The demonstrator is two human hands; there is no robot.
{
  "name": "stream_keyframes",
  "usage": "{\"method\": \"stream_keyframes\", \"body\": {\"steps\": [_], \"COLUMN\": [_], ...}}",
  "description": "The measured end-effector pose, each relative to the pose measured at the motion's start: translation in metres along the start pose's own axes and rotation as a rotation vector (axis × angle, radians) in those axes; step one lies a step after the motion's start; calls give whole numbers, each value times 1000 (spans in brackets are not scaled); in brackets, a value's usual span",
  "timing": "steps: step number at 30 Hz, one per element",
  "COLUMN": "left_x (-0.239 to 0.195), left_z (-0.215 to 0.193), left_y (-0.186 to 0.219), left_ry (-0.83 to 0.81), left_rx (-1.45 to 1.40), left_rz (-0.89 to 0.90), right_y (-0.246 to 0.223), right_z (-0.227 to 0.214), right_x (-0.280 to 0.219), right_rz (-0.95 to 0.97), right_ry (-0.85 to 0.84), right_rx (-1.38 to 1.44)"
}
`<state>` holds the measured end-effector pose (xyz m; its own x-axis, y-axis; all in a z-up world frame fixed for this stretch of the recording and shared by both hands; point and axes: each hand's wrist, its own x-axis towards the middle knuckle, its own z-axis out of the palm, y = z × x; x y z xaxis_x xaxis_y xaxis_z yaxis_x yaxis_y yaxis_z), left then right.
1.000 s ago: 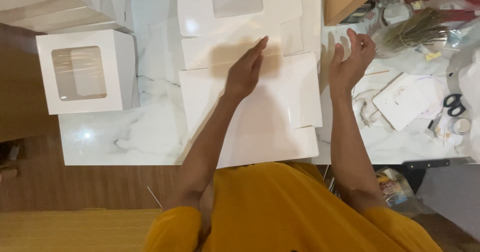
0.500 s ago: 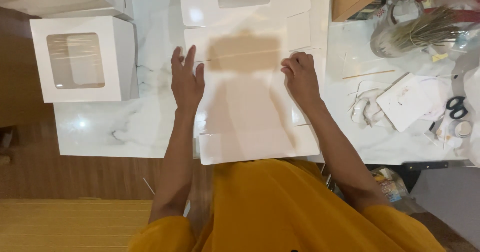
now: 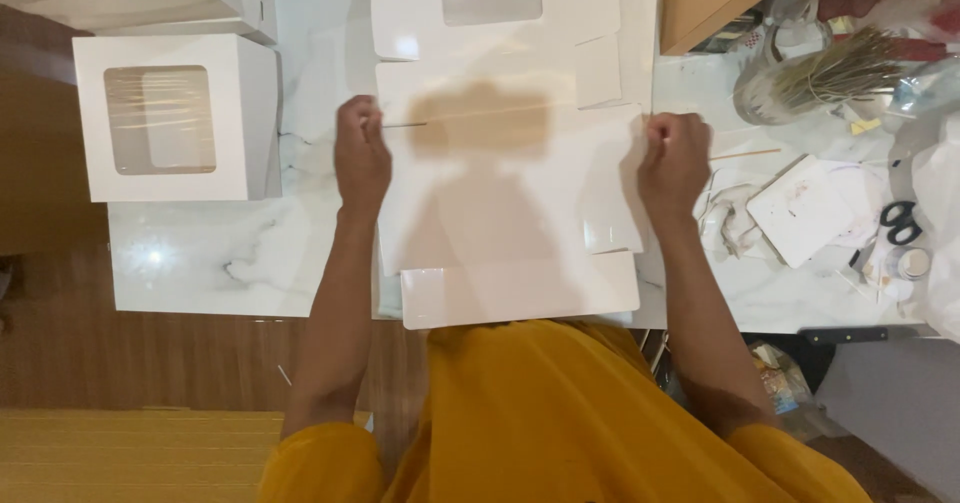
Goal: Assemble cardboard cake boxes with clear windows.
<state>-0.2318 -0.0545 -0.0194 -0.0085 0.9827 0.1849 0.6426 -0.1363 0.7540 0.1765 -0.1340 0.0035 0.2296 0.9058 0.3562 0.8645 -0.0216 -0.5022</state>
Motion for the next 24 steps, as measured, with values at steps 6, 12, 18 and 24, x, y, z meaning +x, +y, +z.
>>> {"method": "stream_keyframes", "body": {"steps": [6,12,18,24], "left_x": [-2,6,-1,3], "left_z": [-16,-21,-5,-3], "left_y": [-34,30,0,4], "left_ry": [345,-57,-33,-19], "left_rx": [401,386,-85,279], "left_rz": [141,-160,-151,-115], "right_y": [18,-60,-115,-96], "right_z": [-37,-20,21,53], "right_x": [10,31,39,49], "right_rz": [-20,-5,-218,-352], "right_ry": [115,-84,-342,-239], "right_rx": [-124,323,350,41]}}
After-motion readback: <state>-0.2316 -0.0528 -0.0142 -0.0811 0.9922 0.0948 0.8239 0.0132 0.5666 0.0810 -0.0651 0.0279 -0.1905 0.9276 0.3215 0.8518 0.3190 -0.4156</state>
